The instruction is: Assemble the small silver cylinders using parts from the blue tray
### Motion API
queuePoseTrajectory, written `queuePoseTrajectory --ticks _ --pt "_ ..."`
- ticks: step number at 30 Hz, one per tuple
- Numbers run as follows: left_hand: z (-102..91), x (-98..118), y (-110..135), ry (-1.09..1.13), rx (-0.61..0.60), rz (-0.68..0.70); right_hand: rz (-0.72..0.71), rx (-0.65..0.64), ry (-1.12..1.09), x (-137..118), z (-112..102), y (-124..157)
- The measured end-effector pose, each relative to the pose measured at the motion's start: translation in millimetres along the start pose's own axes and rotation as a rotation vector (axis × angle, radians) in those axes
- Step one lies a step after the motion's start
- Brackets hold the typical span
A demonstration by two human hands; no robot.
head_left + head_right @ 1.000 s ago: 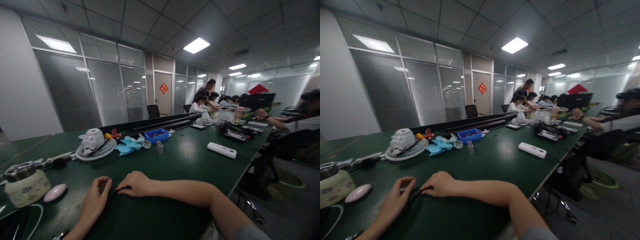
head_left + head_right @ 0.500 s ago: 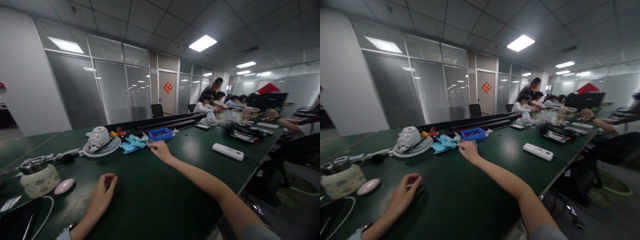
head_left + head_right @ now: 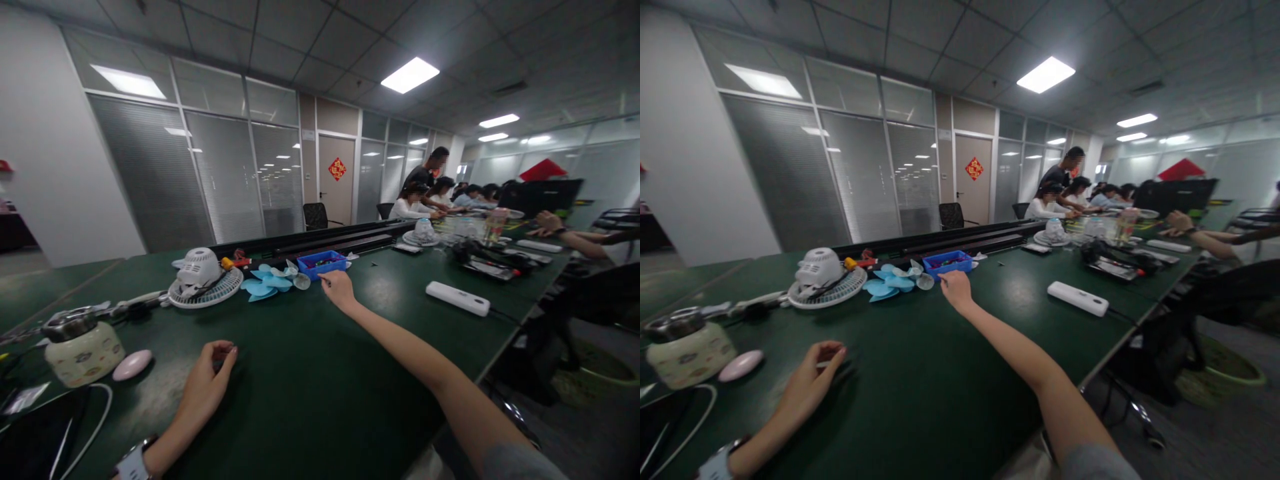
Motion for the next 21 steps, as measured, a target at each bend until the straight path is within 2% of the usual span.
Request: queuePoseTrajectory --ticks 6,21 --pt "0.7 -8 -3 0.0 -0.005 0.031 0.077 0.018 0.0 19 6 0" --pt "0.1 -8 -4 0.004 -0.015 0.023 0.053 0.071 -0.093 22 9 14"
Point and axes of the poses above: each hand's wrist, its own y-axis away from the middle knuckle, its own z-axis out of the palm, x = y × z, the point moved 1 cm from there along -y, towards the middle knuckle, and after that the axes turned 7 degrees about y, right-handed, at the moved point
